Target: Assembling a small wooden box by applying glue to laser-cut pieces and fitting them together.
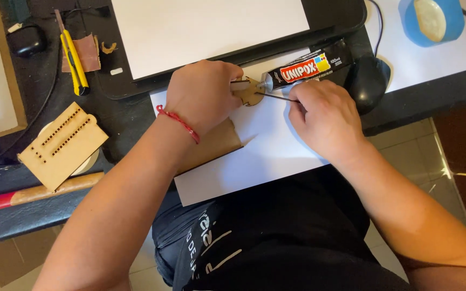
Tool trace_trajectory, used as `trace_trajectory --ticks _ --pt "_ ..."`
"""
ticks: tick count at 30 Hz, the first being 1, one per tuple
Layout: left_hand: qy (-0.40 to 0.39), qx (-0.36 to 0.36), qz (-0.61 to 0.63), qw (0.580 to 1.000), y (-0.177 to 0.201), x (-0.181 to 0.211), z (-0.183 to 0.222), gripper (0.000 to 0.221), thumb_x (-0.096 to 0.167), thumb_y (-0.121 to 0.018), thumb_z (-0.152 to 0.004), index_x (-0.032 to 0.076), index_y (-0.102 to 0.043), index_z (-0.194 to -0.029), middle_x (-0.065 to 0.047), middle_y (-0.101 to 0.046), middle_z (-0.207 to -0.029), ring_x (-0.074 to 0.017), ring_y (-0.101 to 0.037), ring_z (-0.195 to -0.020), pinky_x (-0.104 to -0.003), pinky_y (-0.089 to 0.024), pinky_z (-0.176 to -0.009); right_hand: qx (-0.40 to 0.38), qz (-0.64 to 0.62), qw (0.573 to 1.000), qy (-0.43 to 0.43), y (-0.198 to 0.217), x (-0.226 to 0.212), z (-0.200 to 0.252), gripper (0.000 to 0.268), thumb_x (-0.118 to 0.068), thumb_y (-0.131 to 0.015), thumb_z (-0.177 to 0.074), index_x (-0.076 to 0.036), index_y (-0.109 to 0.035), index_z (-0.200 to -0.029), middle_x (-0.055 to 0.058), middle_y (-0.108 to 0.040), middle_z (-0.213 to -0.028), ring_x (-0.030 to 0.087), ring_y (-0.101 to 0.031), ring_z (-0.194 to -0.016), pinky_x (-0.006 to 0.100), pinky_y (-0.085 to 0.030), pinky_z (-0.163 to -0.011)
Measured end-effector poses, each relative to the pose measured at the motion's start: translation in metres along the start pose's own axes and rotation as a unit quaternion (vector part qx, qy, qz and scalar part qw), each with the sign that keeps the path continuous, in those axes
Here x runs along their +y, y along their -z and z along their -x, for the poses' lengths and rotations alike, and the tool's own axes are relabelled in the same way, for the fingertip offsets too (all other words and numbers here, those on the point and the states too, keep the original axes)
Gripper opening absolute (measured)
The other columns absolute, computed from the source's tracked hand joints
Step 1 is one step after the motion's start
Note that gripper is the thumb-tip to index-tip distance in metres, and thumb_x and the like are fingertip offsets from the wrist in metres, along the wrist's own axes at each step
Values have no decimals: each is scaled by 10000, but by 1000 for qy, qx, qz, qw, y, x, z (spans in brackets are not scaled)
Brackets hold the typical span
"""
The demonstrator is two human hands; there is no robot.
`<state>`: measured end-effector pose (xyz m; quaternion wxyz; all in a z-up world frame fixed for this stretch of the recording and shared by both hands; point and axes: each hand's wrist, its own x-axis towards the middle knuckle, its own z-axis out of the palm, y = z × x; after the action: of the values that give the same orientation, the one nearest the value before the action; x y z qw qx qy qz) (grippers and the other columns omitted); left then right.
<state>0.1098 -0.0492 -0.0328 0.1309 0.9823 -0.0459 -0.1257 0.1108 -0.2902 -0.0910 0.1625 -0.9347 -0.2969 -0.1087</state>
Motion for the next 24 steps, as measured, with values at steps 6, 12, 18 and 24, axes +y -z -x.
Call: trace_trajectory --ticks 6,12,18,24 --pt "9 -6 18 1000 8 3 2 379 288 -778 -802 201 -746 -1169 -91 -741 -892 -342 -724 -870 -449 -585 -755 35 -24 999 12 -4 -6 4 52 -102 -664 -913 -123 -697 -949 83 -593 -746 332 -641 -765 431 -545 -675" --pt "24 -22 37 999 13 4 1 419 287 -776 -812 215 -727 -1222 -110 -749 -958 -361 -718 -922 -468 -578 -797 64 -36 997 32 -10 -3 9 109 -116 -653 -911 -173 -699 -992 27 -572 -729 288 -642 -742 397 -551 -663" --pt "38 -35 42 998 -3 -8 -10 436 367 -740 -726 348 -724 -1161 45 -715 -999 -266 -634 -901 -404 -489 -687 76 -17 995 59 1 -19 2 111 -17 -608 -865 -84 -654 -940 59 -603 -728 302 -581 -671 423 -475 -565" --pt "16 -16 51 998 -7 -12 -10 415 366 -750 -717 355 -742 -1131 49 -717 -969 -264 -623 -896 -415 -478 -679 75 -24 994 74 -2 -20 0 99 -3 -611 -890 -74 -670 -924 72 -561 -720 301 -553 -658 433 -458 -533"
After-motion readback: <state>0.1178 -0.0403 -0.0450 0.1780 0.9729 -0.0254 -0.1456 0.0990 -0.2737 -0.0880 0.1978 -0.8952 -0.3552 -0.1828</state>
